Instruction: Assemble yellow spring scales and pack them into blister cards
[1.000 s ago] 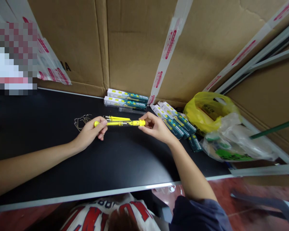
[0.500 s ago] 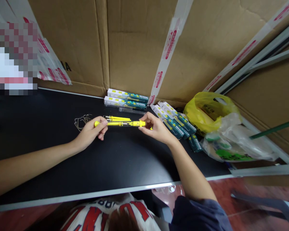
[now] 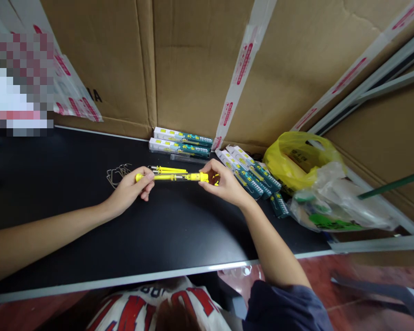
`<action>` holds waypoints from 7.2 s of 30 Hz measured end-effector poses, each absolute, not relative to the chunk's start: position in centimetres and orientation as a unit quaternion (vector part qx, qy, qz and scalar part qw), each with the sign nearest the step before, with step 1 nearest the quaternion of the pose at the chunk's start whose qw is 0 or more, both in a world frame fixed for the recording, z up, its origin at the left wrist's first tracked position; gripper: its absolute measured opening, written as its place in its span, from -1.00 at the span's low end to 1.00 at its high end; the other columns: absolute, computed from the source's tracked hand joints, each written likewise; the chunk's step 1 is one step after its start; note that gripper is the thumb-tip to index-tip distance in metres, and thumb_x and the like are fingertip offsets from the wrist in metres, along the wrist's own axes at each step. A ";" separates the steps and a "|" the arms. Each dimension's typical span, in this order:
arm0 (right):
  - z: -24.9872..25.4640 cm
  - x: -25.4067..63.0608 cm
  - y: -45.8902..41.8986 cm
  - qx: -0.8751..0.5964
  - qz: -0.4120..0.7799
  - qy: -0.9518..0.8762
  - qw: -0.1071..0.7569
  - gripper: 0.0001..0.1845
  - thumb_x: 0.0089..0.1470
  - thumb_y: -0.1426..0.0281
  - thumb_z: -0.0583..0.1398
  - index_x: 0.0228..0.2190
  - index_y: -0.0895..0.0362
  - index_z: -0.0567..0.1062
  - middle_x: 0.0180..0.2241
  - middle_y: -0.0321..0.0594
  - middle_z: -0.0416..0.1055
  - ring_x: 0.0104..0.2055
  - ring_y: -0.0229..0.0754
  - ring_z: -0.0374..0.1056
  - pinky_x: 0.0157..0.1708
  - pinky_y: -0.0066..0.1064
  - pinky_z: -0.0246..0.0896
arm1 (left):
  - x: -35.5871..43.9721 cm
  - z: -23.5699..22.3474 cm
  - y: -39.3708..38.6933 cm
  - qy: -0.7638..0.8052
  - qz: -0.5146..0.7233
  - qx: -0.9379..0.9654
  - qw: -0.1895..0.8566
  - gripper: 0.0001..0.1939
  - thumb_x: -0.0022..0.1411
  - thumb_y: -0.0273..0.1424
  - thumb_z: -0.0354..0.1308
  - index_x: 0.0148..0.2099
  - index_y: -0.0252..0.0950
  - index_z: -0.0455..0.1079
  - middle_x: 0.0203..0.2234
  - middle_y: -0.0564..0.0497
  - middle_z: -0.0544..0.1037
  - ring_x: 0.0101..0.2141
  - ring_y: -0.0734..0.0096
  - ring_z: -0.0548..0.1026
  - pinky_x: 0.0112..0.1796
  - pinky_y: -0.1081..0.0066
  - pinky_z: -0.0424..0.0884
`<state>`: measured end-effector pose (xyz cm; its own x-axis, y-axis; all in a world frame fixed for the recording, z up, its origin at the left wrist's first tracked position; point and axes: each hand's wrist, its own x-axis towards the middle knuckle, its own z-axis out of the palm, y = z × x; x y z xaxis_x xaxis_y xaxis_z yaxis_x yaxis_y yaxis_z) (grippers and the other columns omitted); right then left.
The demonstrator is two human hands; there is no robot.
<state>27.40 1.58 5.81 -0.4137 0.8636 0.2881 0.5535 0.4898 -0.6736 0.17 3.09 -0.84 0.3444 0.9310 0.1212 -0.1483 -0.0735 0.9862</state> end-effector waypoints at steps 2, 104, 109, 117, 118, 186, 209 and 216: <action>5.6 27.4 1.5 -0.447 0.268 -0.795 0.311 -0.77 0.04 0.32 0.27 -0.29 0.11 0.34 -0.27 -0.21 0.37 -0.35 -0.24 0.31 -0.42 -0.43 0.25 | 0.2 -0.9 3.1 0.342 0.460 0.570 0.589 -0.73 0.25 -0.20 0.10 -0.36 -0.28 0.20 -0.62 0.20 0.27 -0.68 0.66 0.23 -0.61 0.55 0.35; 5.2 27.4 2.0 -0.466 0.416 -0.729 0.279 -0.67 0.23 0.11 0.05 -0.34 0.13 0.29 -0.44 -0.28 0.36 -0.52 -0.37 0.25 -0.63 -0.59 0.21 | 0.4 -0.5 3.1 0.325 0.514 0.492 0.623 -0.69 0.20 -0.22 0.16 -0.12 -0.32 0.27 -0.33 -0.03 0.54 -0.60 0.59 0.41 -0.59 0.54 0.30; 5.1 27.4 2.0 -0.469 0.416 -0.727 0.280 -0.67 0.24 0.11 0.04 -0.35 0.13 0.30 -0.44 -0.29 0.35 -0.52 -0.36 0.26 -0.64 -0.59 0.21 | 0.4 -0.5 3.0 0.326 0.513 0.493 0.622 -0.70 0.20 -0.24 0.16 -0.11 -0.32 0.27 -0.32 -0.04 0.54 -0.60 0.59 0.41 -0.59 0.54 0.30; 5.2 27.5 2.1 -0.458 0.426 -0.722 0.295 -0.72 0.19 0.16 0.12 -0.22 0.10 0.28 -0.41 -0.29 0.34 -0.50 -0.36 0.26 -0.67 -0.60 0.21 | 0.4 -0.4 3.0 0.330 0.513 0.489 0.623 -0.70 0.20 -0.23 0.16 -0.11 -0.31 0.28 -0.32 -0.03 0.54 -0.60 0.60 0.41 -0.58 0.54 0.30; 5.2 27.5 2.1 -0.450 0.428 -0.722 0.305 -0.70 0.16 0.18 0.17 -0.18 0.09 0.27 -0.38 -0.29 0.34 -0.48 -0.35 0.27 -0.67 -0.60 0.22 | 0.4 -0.4 3.0 0.330 0.513 0.489 0.623 -0.70 0.20 -0.23 0.16 -0.11 -0.31 0.28 -0.32 -0.03 0.54 -0.60 0.59 0.41 -0.59 0.54 0.30; 5.1 26.9 1.8 -0.466 0.338 -0.734 0.362 -0.66 -0.02 0.20 0.32 -0.25 0.11 0.41 -0.32 -0.24 0.40 -0.49 -0.32 0.29 -0.66 -0.52 0.19 | 0.6 -1.6 3.1 0.316 0.493 0.569 0.578 -0.75 0.28 -0.22 0.04 -0.14 -0.20 0.06 -0.43 0.16 0.38 -0.62 0.64 0.35 -0.61 0.57 0.30; 5.2 27.3 1.9 -0.466 0.359 -0.731 0.347 -0.68 -0.01 0.22 0.31 -0.25 0.11 0.41 -0.31 -0.22 0.44 -0.45 -0.28 0.35 -0.66 -0.54 0.28 | 0.6 -1.5 3.1 0.316 0.491 0.570 0.578 -0.74 0.27 -0.21 0.06 -0.14 -0.22 0.08 -0.45 0.16 0.38 -0.63 0.64 0.34 -0.63 0.56 0.29; 5.1 27.2 1.8 -0.462 0.339 -0.740 0.351 -0.70 0.02 0.22 0.29 -0.25 0.09 0.42 -0.32 -0.22 0.38 -0.43 -0.26 0.33 -0.68 -0.51 0.29 | 0.6 -1.5 3.2 0.316 0.489 0.573 0.578 -0.77 0.28 -0.24 0.04 -0.14 -0.22 0.07 -0.44 0.17 0.37 -0.63 0.64 0.34 -0.63 0.57 0.29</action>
<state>27.24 1.82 5.12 -0.3265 0.9222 0.2071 0.4458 0.3434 -0.8266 0.59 3.19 -1.54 0.3231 0.9261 0.1948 -0.2026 -0.1334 0.9701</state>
